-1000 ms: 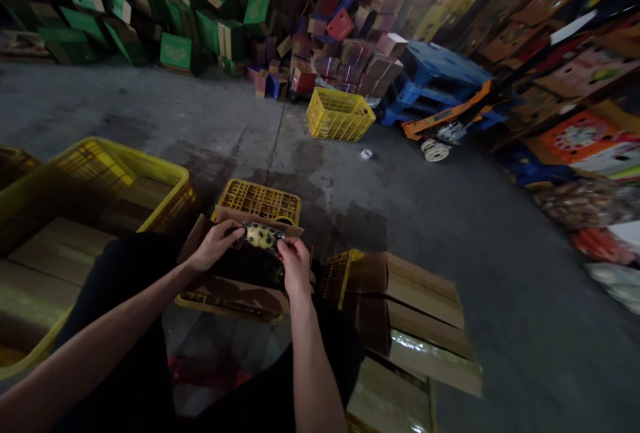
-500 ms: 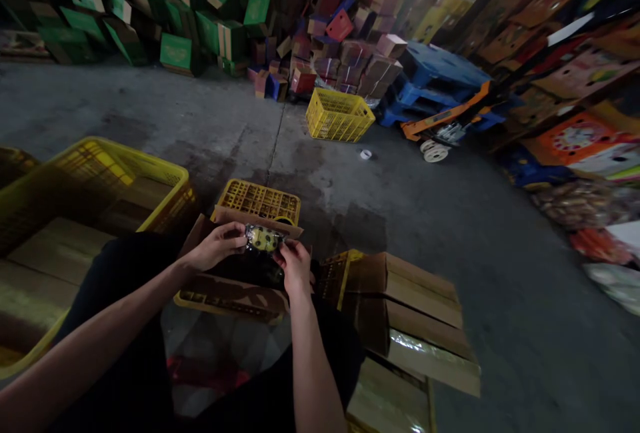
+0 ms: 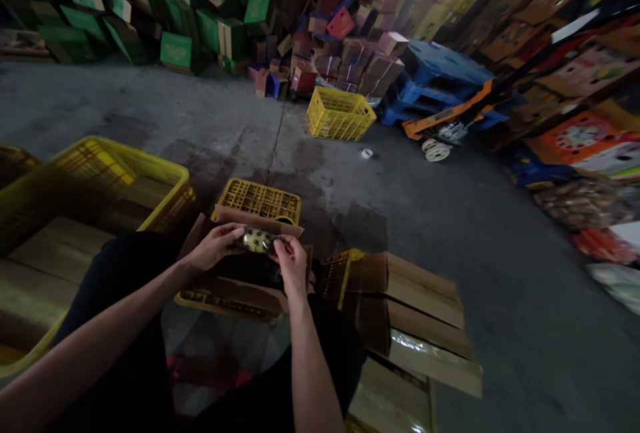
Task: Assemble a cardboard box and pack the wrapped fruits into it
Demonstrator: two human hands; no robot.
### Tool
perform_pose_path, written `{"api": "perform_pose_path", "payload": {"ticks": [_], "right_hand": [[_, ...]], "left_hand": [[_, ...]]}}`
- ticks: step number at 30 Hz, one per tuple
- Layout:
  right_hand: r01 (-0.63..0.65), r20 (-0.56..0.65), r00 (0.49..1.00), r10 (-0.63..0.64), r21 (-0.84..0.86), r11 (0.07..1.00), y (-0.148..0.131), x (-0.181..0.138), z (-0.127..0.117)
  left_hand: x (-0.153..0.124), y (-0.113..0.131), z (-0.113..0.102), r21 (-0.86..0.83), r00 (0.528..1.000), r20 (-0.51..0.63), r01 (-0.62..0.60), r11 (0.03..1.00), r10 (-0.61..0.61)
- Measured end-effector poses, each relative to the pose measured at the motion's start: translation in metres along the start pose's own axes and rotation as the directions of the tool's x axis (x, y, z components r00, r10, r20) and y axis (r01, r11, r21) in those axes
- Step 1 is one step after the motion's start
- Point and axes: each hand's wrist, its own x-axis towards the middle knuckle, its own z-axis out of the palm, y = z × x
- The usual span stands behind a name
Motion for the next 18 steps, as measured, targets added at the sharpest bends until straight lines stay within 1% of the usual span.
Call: {"api": "perform_pose_path", "payload": {"ticks": [3, 5, 8, 11, 14, 18], "right_hand": [[0.027, 0.019, 0.999, -0.026, -0.075, 0.997, -0.0024, -0.0023, -0.0003], [0.032, 0.014, 0.999, -0.031, -0.085, 0.996, -0.0036, -0.0040, 0.0000], [-0.013, 0.003, 1.000, 0.013, -0.033, 0.999, -0.0049, -0.0064, 0.0022], [-0.082, -0.014, 0.996, 0.084, 0.076, 0.994, -0.0051, -0.0074, 0.0054], [-0.106, -0.019, 0.994, 0.110, 0.159, 0.982, -0.0041, -0.0071, 0.0069], [-0.079, -0.022, 0.996, 0.084, 0.159, 0.984, -0.0017, -0.0049, 0.0044]], "left_hand": [[0.0011, -0.0028, -0.0007, 0.020, 0.997, -0.070, -0.030, 0.999, 0.031], [0.0017, -0.0039, -0.0006, 0.008, 0.995, -0.095, -0.027, 1.000, 0.028], [0.0019, -0.0037, 0.0014, -0.033, 0.991, -0.133, 0.000, 0.999, -0.005], [0.0022, -0.0030, 0.0041, -0.065, 0.987, -0.163, 0.008, 0.998, -0.019], [0.0030, -0.0033, 0.0048, -0.077, 0.989, -0.150, -0.015, 0.997, 0.003], [0.0037, -0.0045, 0.0022, -0.088, 0.994, -0.099, -0.050, 0.995, 0.041]]}}
